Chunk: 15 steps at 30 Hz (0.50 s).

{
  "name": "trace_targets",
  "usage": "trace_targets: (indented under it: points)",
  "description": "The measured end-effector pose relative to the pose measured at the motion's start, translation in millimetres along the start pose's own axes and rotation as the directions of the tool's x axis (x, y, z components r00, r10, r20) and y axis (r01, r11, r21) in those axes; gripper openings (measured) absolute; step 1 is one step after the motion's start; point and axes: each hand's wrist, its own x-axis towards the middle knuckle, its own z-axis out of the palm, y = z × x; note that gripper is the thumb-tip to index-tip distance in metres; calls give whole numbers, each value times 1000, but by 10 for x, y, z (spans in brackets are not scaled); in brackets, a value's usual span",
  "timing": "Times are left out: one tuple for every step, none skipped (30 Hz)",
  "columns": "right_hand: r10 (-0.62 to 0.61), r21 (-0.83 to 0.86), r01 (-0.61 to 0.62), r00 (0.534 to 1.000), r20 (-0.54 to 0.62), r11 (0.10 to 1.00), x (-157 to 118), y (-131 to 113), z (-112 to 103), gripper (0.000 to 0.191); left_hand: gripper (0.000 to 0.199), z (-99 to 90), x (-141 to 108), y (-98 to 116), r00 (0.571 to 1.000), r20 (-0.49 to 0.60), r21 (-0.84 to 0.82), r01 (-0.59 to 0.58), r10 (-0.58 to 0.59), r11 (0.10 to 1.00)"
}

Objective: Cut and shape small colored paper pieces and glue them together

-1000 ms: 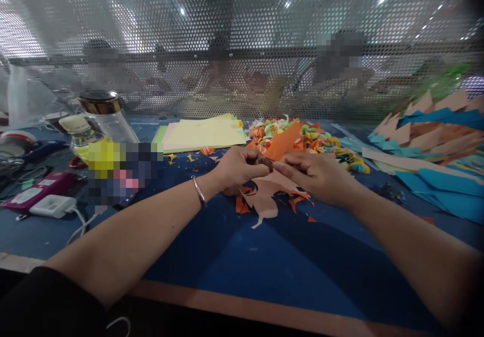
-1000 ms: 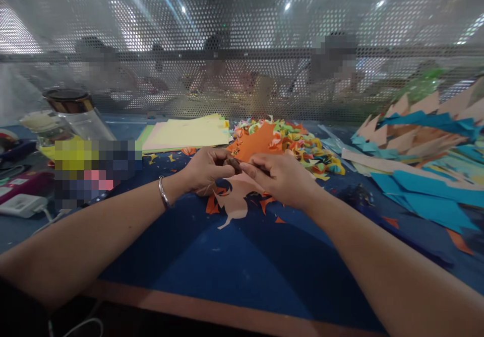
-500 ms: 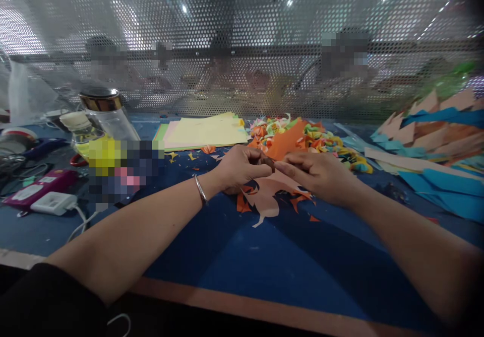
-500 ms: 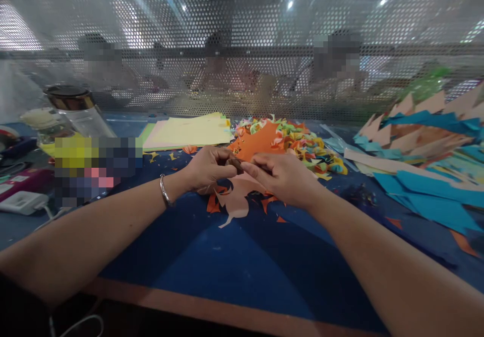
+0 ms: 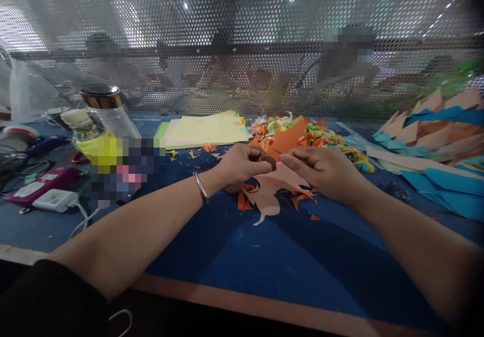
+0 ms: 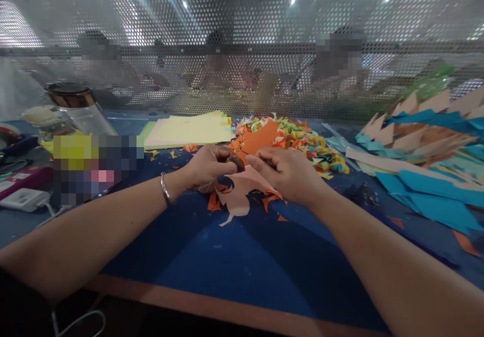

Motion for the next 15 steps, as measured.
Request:
trace_targets:
  points:
    - [12, -1, -12, 1000, -4, 1000, 3, 7, -5, 61, 11, -1, -1, 4, 1000, -2, -10, 14, -14, 1000]
    - [26, 0, -26, 1000, -9, 1000, 6, 15, -9, 61, 9, 1, -2, 10, 1000, -4, -29, 29, -29, 999]
    - [40, 3, -40, 999, -13, 999, 10, 23, -12, 61, 7, 4, -3, 19, 999, -5, -58, 43, -43, 997]
    - [54, 4, -54, 998, -17, 999, 15, 32, -15, 61, 5, 11, -5, 31, 998, -7, -95, 54, -55, 994]
    - [64, 3, -64, 998, -23, 998, 20, 41, -17, 61, 6, 19, -8, 46, 998, -10, -135, 65, -67, 989]
    - [71, 2, -71, 997, -27, 997, 25, 50, -18, 61, 6, 29, -11, 62, 997, -11, -172, 77, -80, 982]
    - [76, 1, -76, 997, -29, 997, 31, 57, -20, 61, 7, 40, -14, 78, 996, -11, -201, 90, -94, 975]
    - [83, 4, -82, 996, -30, 997, 36, 64, -23, 61, 8, 49, -18, 93, 994, -11, -221, 104, -109, 970]
    - [89, 11, -88, 996, -28, 996, 41, 68, -25, 62, 8, 56, -20, 105, 992, -13, -231, 120, -126, 966]
    - [94, 21, -94, 995, -25, 995, 44, 71, -28, 62, 8, 60, -20, 112, 990, -26, -236, 130, -140, 963]
    - [99, 32, -99, 995, -22, 995, 46, 72, -32, 62, 7, 61, -18, 114, 988, -51, -239, 131, -148, 962]
    - [104, 41, -103, 994, -22, 994, 47, 73, -35, 63, 6, 57, -14, 112, 986, -83, -242, 124, -148, 962]
    - [108, 51, -106, 994, -21, 993, 46, 73, -37, 64, 5, 51, -8, 105, 983, -117, -250, 110, -143, 962]
    - [110, 60, -109, 994, -21, 992, 44, 72, -40, 65, 4, 43, 0, 95, 980, -148, -264, 94, -136, 960]
    - [112, 70, -110, 994, -21, 991, 41, 71, -41, 65, 5, 33, 7, 83, 977, -167, -281, 81, -131, 956]
